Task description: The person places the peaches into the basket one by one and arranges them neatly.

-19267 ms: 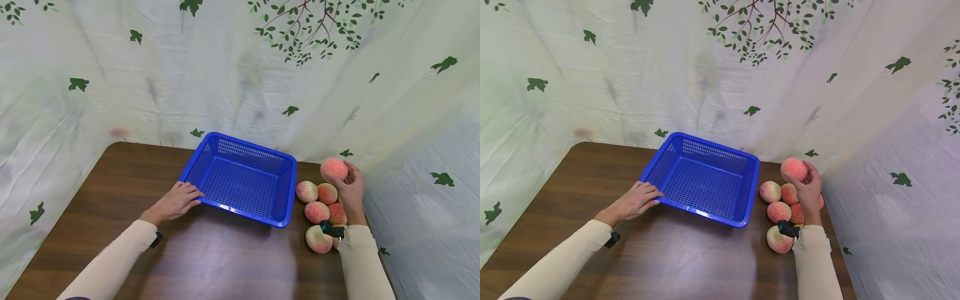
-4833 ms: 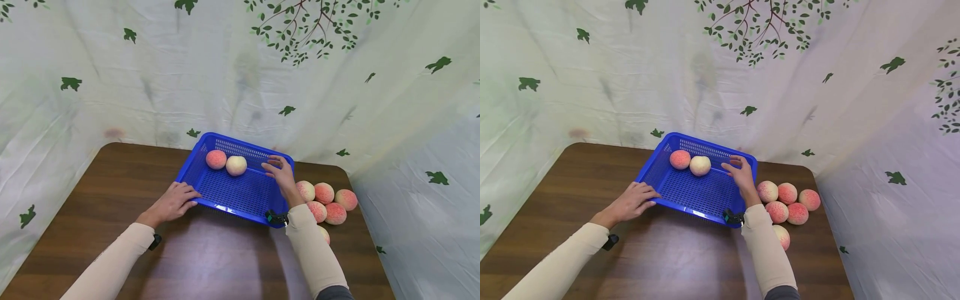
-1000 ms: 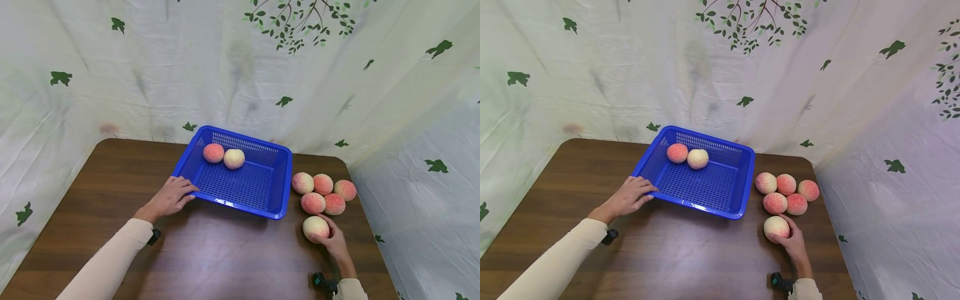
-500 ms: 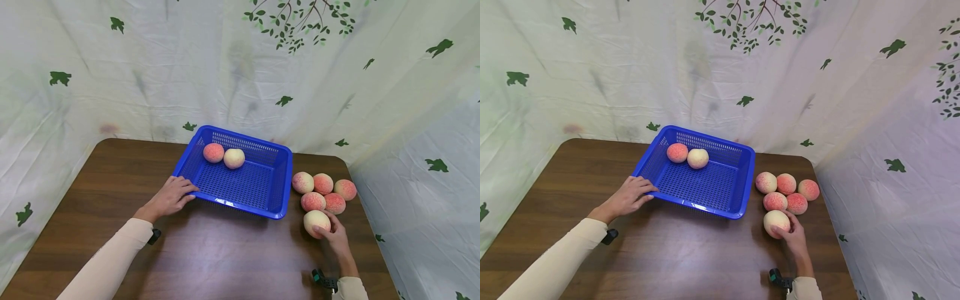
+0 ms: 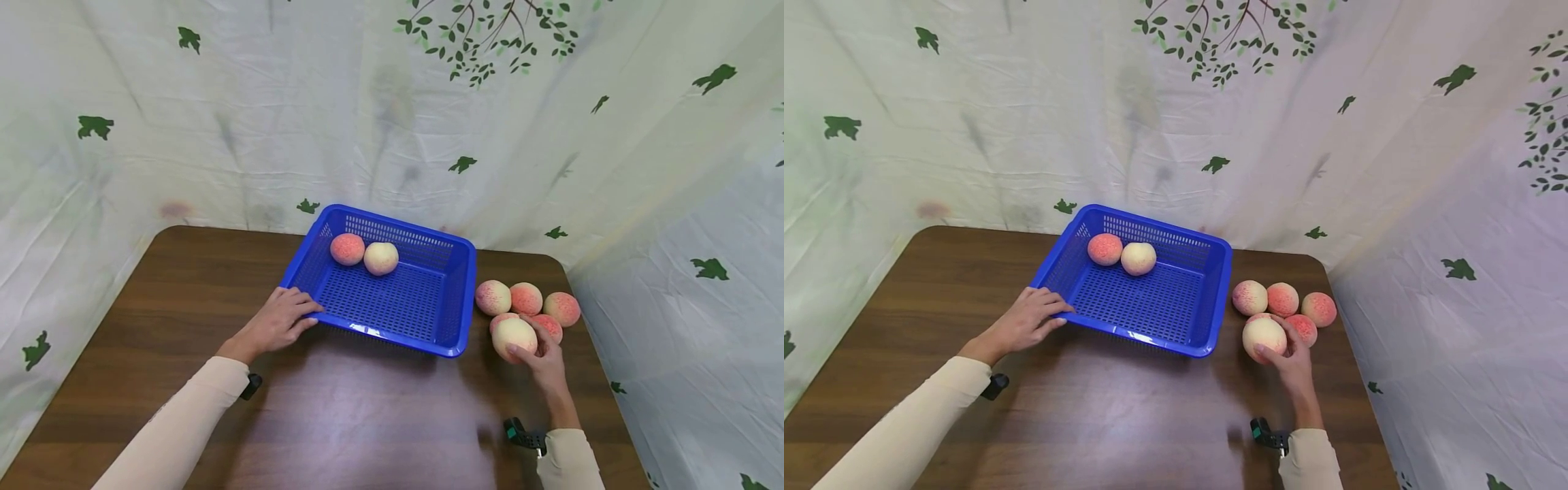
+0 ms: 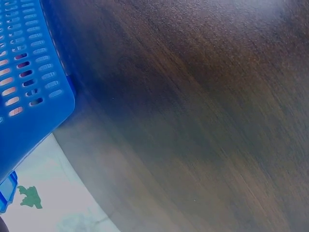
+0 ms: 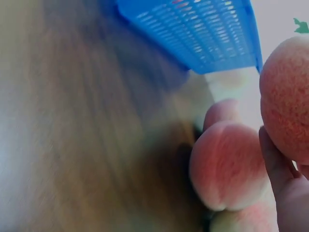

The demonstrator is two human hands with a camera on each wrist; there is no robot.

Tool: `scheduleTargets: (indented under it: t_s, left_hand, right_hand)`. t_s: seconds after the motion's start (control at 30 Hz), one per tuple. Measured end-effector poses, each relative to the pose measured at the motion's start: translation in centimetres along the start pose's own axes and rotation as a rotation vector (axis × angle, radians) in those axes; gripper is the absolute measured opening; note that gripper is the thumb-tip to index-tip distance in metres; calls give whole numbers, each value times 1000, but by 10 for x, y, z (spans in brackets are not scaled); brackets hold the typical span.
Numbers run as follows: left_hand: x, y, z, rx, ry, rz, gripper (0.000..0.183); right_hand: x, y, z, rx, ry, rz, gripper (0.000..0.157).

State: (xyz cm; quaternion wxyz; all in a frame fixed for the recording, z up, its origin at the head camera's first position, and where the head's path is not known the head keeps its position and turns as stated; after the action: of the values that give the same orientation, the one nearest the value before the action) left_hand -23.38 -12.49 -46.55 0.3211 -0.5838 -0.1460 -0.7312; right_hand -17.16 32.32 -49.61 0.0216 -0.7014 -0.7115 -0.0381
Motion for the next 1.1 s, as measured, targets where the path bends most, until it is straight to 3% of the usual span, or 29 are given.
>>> scheduleTargets:
  t_s: [0.17,0.4,0.67,0.83,1.1]
  left_hand:
    - [1,0,1,-4,-6,10,16]
    - [2,-1,1,1,2,9,15]
    - [-1,-2,1,26,12,-23,16]
    - [-3,0,0,36,7,-35,16]
    - [-2,1,0,36,5,-39,17]
  right_hand:
    - [-1,-12,-7,-49,-63,83,57]
    - [-9,-30,-20,-89,-26,174,55]
    - [-28,-49,-37,-32,-46,135,52]
    - [-44,-62,-43,-57,-39,94,54]
    - [-71,-83,-50,-83,-144,73,53]
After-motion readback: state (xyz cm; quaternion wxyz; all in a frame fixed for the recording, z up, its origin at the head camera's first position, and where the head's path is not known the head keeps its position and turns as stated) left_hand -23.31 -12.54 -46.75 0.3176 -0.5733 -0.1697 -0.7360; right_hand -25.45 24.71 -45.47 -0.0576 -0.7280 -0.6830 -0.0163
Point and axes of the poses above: each hand's wrist, its own y-axis away from the middle knuckle, its own x-axis out of the back of the hand, z = x × y, the point moved 9 cm from there along -y, towards the middle knuckle, and after that the axes turned 13 degrees about -z, right-handed, at the moved point
